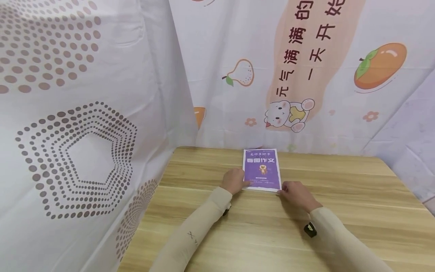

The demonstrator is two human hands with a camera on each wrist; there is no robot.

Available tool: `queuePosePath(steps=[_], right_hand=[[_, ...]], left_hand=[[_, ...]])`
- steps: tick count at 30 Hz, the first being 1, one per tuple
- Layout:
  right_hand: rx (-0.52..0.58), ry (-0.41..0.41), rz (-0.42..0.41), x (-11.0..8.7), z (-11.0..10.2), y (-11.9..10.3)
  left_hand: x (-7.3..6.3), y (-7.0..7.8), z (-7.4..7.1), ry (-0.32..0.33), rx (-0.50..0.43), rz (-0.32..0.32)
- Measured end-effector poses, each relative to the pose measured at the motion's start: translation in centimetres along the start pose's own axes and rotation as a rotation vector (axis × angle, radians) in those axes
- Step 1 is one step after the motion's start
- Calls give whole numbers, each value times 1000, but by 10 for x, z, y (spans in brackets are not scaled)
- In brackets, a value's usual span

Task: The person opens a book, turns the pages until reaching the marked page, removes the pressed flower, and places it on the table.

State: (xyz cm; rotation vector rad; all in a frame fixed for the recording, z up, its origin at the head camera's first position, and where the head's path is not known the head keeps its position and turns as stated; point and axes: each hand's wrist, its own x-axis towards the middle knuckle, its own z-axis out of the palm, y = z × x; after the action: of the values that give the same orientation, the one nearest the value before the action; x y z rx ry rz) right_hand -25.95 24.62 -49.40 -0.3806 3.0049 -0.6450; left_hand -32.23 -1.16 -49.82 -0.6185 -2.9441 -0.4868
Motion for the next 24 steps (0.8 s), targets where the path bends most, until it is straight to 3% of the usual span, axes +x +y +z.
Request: queuePosePath(steps=[9, 14, 24], right_hand=[[-84, -37, -87, 5, 2, 2], [-149, -30, -148, 8, 6, 1], [-119, -14, -188, 1, 8, -6]], left_hand=[[-3, -1, 2, -51, -51, -35], [-7, -1, 1, -44, -5, -34], [-21, -4, -6, -61, 16, -18]])
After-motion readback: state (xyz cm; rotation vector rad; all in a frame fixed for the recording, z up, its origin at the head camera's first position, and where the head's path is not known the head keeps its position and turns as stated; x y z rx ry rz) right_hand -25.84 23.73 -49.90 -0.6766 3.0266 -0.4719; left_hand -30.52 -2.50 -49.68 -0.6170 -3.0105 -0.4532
